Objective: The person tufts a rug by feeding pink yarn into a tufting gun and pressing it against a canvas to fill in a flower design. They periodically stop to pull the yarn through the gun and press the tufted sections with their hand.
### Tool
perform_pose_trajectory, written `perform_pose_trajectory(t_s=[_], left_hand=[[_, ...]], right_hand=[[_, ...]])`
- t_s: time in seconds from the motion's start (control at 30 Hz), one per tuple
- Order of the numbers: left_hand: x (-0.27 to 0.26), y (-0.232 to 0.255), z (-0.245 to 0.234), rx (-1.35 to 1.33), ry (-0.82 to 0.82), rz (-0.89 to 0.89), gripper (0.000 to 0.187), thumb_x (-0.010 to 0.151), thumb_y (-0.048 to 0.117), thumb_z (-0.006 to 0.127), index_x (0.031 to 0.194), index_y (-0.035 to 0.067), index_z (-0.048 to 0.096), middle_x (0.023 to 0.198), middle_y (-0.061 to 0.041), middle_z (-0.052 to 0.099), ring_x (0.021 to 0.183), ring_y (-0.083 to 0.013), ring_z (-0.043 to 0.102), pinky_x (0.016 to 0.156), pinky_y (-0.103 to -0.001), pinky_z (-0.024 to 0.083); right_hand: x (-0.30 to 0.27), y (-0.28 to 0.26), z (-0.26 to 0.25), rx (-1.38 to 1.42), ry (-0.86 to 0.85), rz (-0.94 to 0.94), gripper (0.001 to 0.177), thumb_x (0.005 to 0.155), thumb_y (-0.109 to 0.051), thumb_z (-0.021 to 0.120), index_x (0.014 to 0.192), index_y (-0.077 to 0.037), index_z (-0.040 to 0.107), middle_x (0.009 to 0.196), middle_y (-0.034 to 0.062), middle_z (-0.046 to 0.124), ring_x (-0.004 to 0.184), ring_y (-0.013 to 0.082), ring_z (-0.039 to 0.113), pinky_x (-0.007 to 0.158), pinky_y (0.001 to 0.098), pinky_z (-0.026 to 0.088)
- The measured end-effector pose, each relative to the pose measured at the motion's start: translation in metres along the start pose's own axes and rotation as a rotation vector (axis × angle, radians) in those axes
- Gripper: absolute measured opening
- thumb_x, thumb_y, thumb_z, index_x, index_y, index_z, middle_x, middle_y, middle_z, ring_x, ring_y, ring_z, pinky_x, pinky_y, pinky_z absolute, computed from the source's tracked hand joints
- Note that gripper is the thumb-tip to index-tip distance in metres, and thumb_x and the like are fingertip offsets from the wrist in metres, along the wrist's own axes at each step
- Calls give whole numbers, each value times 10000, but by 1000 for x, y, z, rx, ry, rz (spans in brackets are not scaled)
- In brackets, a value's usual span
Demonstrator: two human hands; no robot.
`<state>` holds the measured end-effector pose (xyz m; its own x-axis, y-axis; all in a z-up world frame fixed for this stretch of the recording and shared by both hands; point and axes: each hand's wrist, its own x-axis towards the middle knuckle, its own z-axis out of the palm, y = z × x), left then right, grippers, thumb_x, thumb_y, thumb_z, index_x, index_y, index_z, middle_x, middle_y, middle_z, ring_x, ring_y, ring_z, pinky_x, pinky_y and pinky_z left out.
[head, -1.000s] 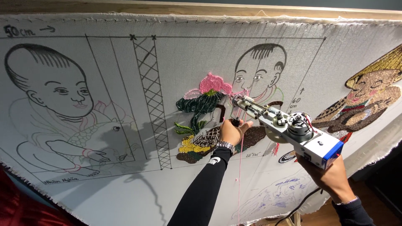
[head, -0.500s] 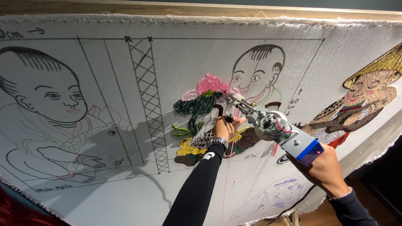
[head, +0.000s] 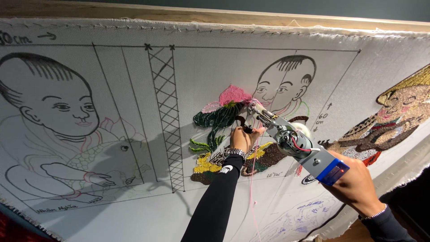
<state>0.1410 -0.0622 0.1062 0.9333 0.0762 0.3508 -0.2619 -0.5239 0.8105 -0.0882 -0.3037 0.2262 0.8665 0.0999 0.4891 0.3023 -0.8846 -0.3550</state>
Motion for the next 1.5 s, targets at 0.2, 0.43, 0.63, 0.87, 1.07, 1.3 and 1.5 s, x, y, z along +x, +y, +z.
perform_pose_trajectory(t_s=[0.2, 0.43, 0.63, 0.87, 1.07, 1.3, 1.5], left_hand=[[9, -8, 23, -1, -71, -58, 599, 821, 632, 702, 841, 39, 783, 775, -143, 751, 652, -283, 712, 640, -387, 539], [13, -14, 4, 160, 13, 160, 348, 871, 423, 724, 860, 75, 728, 761, -87, 744, 643, -223, 665, 631, -341, 518], [46, -65, 47, -355, -38, -15, 339, 803, 348, 817, 764, 32, 702, 754, -109, 752, 699, -211, 725, 702, -336, 588], [21, -27, 7, -516, -72, -141, 402, 804, 349, 853, 733, 14, 642, 729, -112, 692, 689, -211, 643, 706, -308, 535], [-4, -1, -28, -209, 20, -22, 422, 736, 439, 892, 676, 70, 696, 719, -54, 750, 660, -169, 696, 678, -318, 539], [-9, 18, -51, -106, -38, -78, 510, 773, 507, 873, 663, 47, 684, 695, -100, 721, 646, -226, 658, 665, -353, 535], [28, -35, -8, -1053, -138, -269, 340, 744, 271, 681, 655, -50, 616, 691, -186, 700, 710, -337, 732, 737, -433, 591]], right_hand=[[-3, -5, 4, 7, 32, -72, 357, 671, -189, 826, 994, -99, 705, 776, 174, 697, 747, 412, 656, 625, 414, 541], [-4, 0, 11, 57, 54, -103, 442, 639, -139, 800, 1067, -90, 700, 817, 191, 694, 781, 433, 637, 624, 406, 542], [-5, 33, 34, 91, 82, -81, 541, 619, -57, 781, 1152, -77, 688, 851, 217, 682, 837, 447, 636, 652, 398, 552], [-10, 29, 40, 114, 105, -53, 586, 632, 41, 700, 1203, -91, 681, 864, 228, 670, 853, 462, 613, 643, 397, 553], [-11, 27, 41, 85, 102, -50, 550, 624, 33, 706, 1159, -94, 690, 849, 221, 677, 820, 457, 616, 624, 413, 539], [-10, 23, 43, 74, 109, -44, 542, 627, 26, 700, 1156, -90, 693, 815, 215, 666, 780, 449, 620, 630, 413, 536], [-8, 23, 46, 118, 150, -126, 514, 607, -19, 707, 1117, -89, 699, 866, 192, 694, 809, 435, 637, 641, 388, 556]])
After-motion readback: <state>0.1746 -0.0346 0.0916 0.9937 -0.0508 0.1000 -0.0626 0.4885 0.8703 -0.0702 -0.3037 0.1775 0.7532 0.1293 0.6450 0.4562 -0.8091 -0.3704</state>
